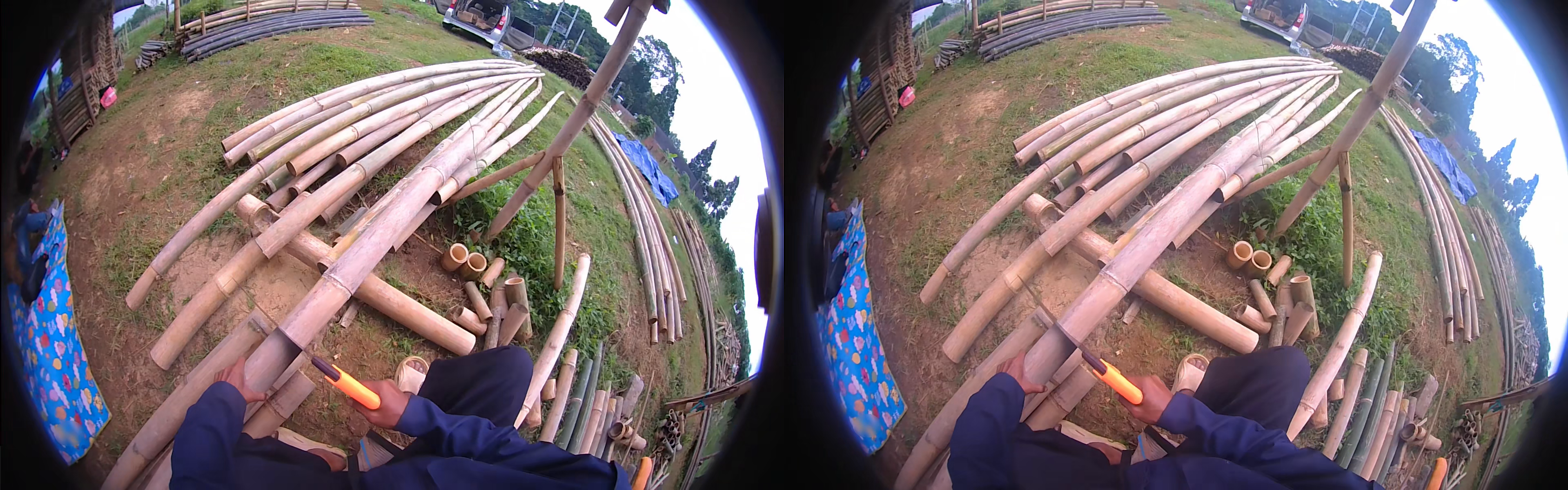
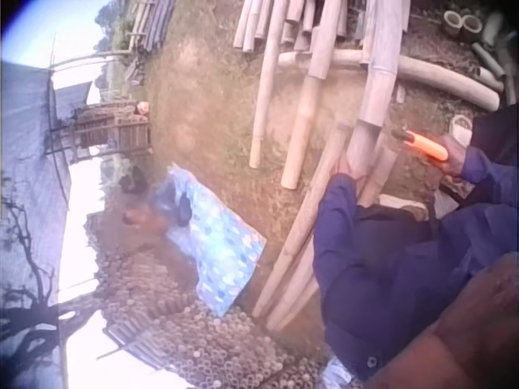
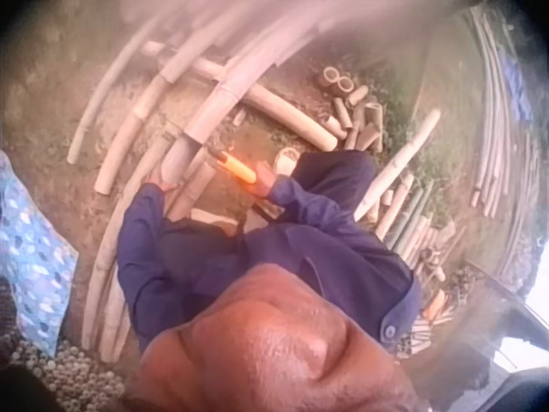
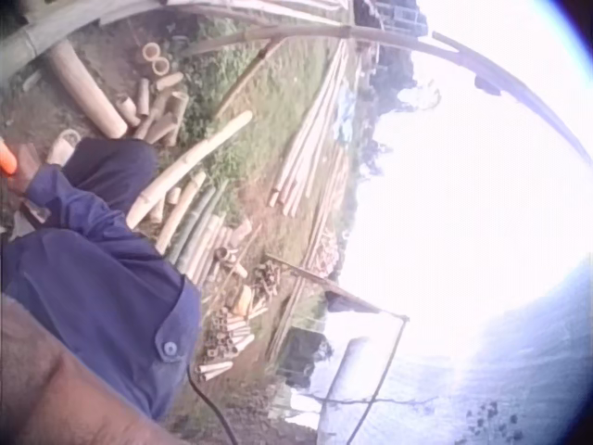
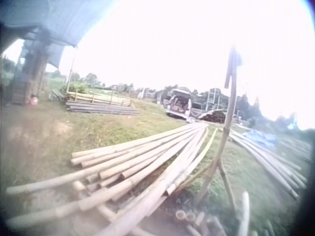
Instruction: The person sits on the ground and uses a hand saw to cut bamboo poles into shorter sections. They repeatedly position a pole, saw through it, and set the cut piece aside.
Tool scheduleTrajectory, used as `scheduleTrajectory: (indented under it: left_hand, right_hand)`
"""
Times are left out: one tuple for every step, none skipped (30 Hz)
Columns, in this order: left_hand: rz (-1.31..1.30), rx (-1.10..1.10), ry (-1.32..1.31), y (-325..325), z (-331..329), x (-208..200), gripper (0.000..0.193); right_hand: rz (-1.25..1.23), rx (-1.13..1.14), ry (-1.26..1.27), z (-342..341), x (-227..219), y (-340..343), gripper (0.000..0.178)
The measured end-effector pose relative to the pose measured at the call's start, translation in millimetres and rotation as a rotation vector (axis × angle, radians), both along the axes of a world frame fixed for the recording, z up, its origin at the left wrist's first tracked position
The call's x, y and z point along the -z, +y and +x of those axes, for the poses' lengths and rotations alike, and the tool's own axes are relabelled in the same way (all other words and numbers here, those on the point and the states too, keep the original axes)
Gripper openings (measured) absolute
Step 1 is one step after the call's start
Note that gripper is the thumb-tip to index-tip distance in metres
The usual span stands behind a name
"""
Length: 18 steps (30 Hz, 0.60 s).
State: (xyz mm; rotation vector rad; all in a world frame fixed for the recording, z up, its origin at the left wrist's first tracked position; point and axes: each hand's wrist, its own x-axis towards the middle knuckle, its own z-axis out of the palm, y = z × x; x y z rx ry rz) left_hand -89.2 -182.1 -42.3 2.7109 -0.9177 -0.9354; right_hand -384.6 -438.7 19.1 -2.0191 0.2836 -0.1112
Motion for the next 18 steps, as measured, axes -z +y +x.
scheduleTrajectory:
  left_hand:
    - [0.009, 0.006, -0.018, 6.8, -0.7, 3.6, 0.108]
    - [0.016, 0.011, -0.035, 12.4, -0.2, 8.3, 0.110]
    - [0.023, 0.017, -0.054, 18.5, 0.5, 11.1, 0.112]
    - [0.014, 0.005, -0.060, 16.8, -2.4, 11.4, 0.111]
    - [0.013, 0.005, -0.068, 17.6, -1.8, 5.9, 0.111]
    - [0.014, 0.005, -0.077, 17.8, -0.9, 4.0, 0.110]
    - [-0.005, 0.005, -0.083, 18.7, 0.5, 10.4, 0.109]
    - [-0.024, 0.005, -0.090, 20.6, 1.8, 20.5, 0.108]
    - [-0.047, 0.026, -0.091, 13.0, 1.7, 25.4, 0.107]
    - [-0.029, 0.036, -0.069, 5.0, 1.5, 20.1, 0.106]
    - [-0.005, 0.032, -0.050, 1.0, 1.7, 11.8, 0.105]
    - [0.016, 0.021, -0.026, -0.3, -0.4, 5.1, 0.104]
    - [0.023, 0.037, -0.052, -2.0, -3.3, 0.4, 0.103]
    - [0.034, 0.039, -0.063, 3.1, -12.7, -0.7, 0.103]
    - [0.026, 0.030, -0.101, 3.8, -10.1, -3.1, 0.102]
    - [0.013, 0.034, -0.087, 2.8, -3.1, -7.7, 0.102]
    - [0.024, 0.019, -0.072, 10.7, -2.8, -8.5, 0.101]
    - [0.008, 0.026, -0.039, 10.1, -2.5, -3.8, 0.100]
  right_hand:
    - [0.001, -0.008, 0.016, -6.1, -4.5, 4.2, 0.021]
    - [0.001, -0.017, 0.032, -16.2, -11.7, 7.1, 0.020]
    - [0.060, -0.041, 0.124, -51.4, -31.8, 5.7, 0.021]
    - [0.057, -0.022, 0.034, -86.9, -42.4, 2.7, 0.025]
    - [0.060, -0.009, 0.075, -107.6, -72.8, 2.3, 0.030]
    - [0.025, 0.018, 0.049, -119.3, -81.9, 6.3, 0.033]
    - [0.028, 0.013, 0.049, -114.0, -72.9, 4.8, 0.033]
    - [0.031, 0.007, 0.049, -99.8, -53.7, 2.2, 0.034]
    - [0.045, 0.016, 0.058, -73.1, -31.0, 0.7, 0.027]
    - [0.046, 0.027, 0.088, -39.2, 2.8, 0.6, 0.020]
    - [0.025, 0.023, 0.000, -2.7, 15.2, 4.4, 0.019]
    - [0.001, -0.001, 0.006, 13.1, 16.9, 8.7, 0.021]
    - [0.032, -0.014, -0.025, 12.1, 17.4, 8.2, 0.022]
    - [0.068, -0.042, -0.042, 6.1, 17.3, 9.1, 0.023]
    - [0.016, -0.007, 0.038, -18.0, -0.1, 7.1, 0.022]
    - [0.038, -0.067, 0.079, -53.3, -8.8, -0.9, 0.023]
    - [0.073, -0.045, 0.022, -79.3, -36.0, 2.8, 0.023]
    - [0.038, -0.003, 0.115, -102.5, -71.3, 1.8, 0.023]
